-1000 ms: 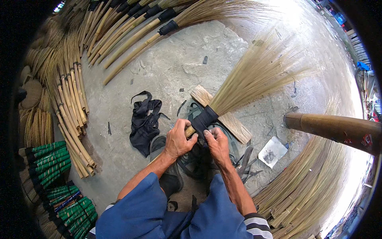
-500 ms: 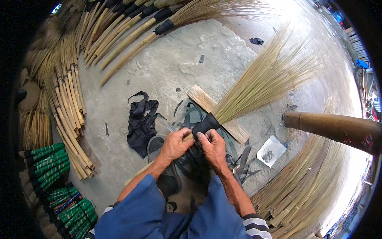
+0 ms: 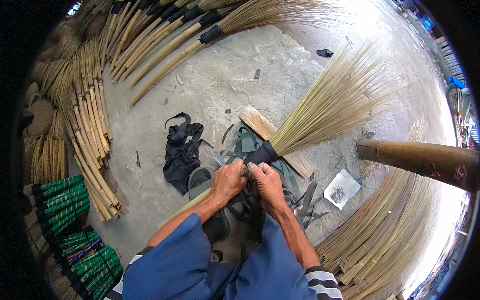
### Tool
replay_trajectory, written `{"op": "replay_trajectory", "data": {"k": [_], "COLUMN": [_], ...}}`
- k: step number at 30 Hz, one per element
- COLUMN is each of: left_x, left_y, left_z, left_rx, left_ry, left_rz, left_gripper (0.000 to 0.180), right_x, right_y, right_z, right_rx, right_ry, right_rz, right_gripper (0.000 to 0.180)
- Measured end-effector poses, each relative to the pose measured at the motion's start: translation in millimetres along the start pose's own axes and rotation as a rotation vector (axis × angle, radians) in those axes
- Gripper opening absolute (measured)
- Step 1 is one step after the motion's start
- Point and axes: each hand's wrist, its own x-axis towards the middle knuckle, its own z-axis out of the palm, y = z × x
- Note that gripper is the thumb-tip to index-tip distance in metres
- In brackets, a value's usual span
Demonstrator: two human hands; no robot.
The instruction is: The person sits on the floor and assembles a broom by wrapping a black strap around the junction of the bristles and handle, then securing it with a hammer and nail. They repeat the process on another broom and place the finished brooms aside.
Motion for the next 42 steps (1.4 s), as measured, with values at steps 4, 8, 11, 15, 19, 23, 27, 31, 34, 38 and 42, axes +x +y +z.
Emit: {"op": "replay_trajectory", "data": {"k": [4,8,11,15,19,23,27,31,34,38,42], "left_x": [9,11,12,14,16,17,18,22,19,13,21], "left_y": [-7,-7,-8,-11,-12,-12,-13,-13,-6,5,-6], "left_z": [1,0,0,1,-1,-9,-18,-22,-16,-7,-10], "left_rx": [0.033,0.002,0.01,-0.019,-0.041,-0.087,-0.258,-0.458,-0.417,-0.193,-0.242], "left_ry": [-0.013,-0.021,-0.001,-0.008,-0.046,0.004,0.103,-0.113,-0.123,-0.007,0.014], "left_rz": [-0.02,-0.024,0.0,0.004,-0.008,-0.031,0.035,0.041,0.014,-0.076,-0.02], "left_gripper": [0.038,0.037,0.037,0.037,0.037,0.043,0.05,0.054,0.052,0.052,0.058], "right_x": [-16,-29,-36,-44,-49,-27,5,18,16,16,22], "right_y": [-5,-10,-15,-22,-15,7,22,19,13,11,12], "right_z": [1,3,6,7,2,-8,-17,-19,-18,-13,-12], "right_rx": [0.341,0.445,0.444,0.422,0.388,0.066,-0.176,-0.318,-0.423,-0.401,-0.332], "right_ry": [-0.085,-0.096,-0.096,-0.094,-0.108,-0.025,-0.019,-0.011,0.015,0.0,-0.005], "right_rz": [0.094,0.101,0.104,0.1,0.092,-0.065,-0.186,-0.358,-0.396,-0.414,-0.355], "right_gripper": [0.028,0.027,0.026,0.027,0.025,0.03,0.041,0.043,0.041,0.039,0.038]}}
